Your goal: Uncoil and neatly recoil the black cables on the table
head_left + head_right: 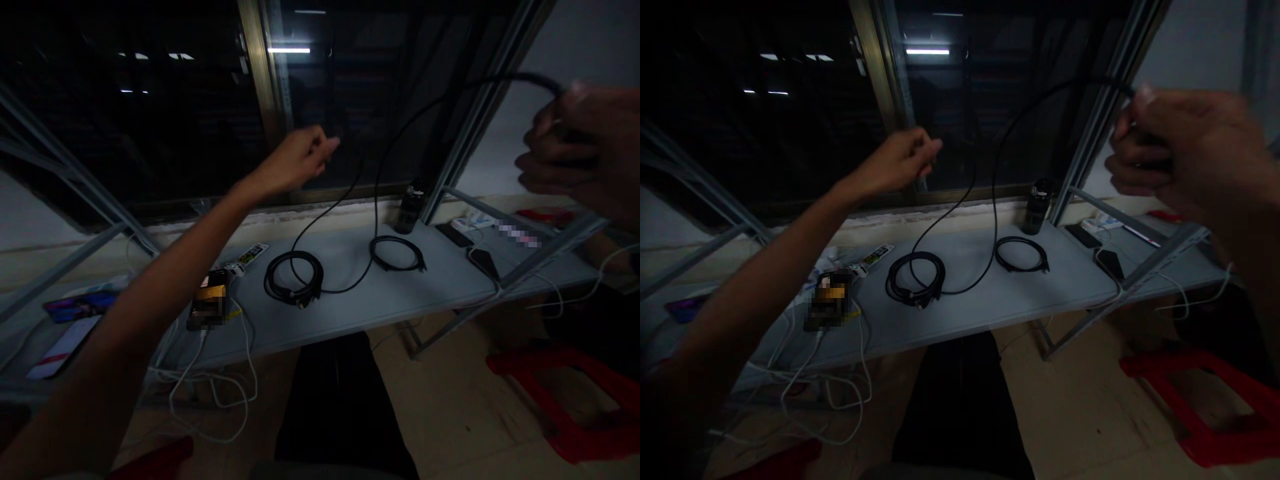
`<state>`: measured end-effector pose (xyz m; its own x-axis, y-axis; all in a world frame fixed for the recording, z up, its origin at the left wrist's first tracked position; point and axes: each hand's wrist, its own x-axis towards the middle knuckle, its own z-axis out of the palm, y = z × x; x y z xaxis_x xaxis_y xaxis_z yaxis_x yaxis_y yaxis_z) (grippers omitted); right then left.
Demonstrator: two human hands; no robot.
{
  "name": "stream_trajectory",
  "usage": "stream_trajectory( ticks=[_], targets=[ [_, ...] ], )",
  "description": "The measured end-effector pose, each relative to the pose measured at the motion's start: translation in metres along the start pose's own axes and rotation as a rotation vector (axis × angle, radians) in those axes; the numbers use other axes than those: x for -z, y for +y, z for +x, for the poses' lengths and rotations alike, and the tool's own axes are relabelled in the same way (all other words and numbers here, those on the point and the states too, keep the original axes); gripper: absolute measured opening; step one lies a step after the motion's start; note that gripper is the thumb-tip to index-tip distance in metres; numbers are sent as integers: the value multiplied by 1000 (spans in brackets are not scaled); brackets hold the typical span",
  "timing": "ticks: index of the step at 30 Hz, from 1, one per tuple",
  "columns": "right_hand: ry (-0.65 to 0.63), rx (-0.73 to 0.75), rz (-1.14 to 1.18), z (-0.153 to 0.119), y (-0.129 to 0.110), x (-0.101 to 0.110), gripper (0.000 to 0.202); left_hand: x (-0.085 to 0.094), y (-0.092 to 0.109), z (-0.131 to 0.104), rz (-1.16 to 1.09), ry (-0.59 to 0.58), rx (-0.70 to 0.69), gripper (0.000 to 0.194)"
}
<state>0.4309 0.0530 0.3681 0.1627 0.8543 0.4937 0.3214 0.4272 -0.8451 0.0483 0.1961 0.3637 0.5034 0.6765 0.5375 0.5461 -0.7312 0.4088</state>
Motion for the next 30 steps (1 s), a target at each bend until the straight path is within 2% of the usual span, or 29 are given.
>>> stream_trajectory(
  ticks=[2, 4, 8, 11, 14, 16, 18, 21, 23, 26, 30],
  targets=[
    [-80, -96, 15, -4, -2, -5, 44, -32, -7, -37, -120, -90, 25, 34],
    [-101, -163, 12, -12, 6, -9, 43, -68, -13, -79, -213, -172, 32, 35],
    [-193, -157, -12, -22, 32, -2, 43, -145, -19, -170, -269, -301, 64, 30],
    [-232, -112, -30, -24, 47, 10, 41, -194, -16, -228, -145, -378, -79, 24],
    [-227, -74, -37, -23, 52, 12, 40, -225, -9, -266, 27, -382, -220, 23],
    [-232, -53, -16, -24, 51, 4, 41, -237, -6, -277, 108, -354, -268, 21],
    [-264, -20, 14, -26, 48, -13, 42, -246, -3, -278, 154, -337, -306, 22],
    [-352, 79, -32, -37, 44, -48, 49, -258, 2, -268, 165, -327, -341, 22],
    [-411, 209, -150, -50, 48, -76, 52, -268, 6, -260, 141, -305, -359, 20],
    [-539, 412, -359, -79, 71, -115, 52, -281, 11, -253, 64, -258, -375, 17],
    [-806, 487, -551, -135, 128, -148, 46, -281, 6, -266, -34, -221, -313, 19]
  ],
)
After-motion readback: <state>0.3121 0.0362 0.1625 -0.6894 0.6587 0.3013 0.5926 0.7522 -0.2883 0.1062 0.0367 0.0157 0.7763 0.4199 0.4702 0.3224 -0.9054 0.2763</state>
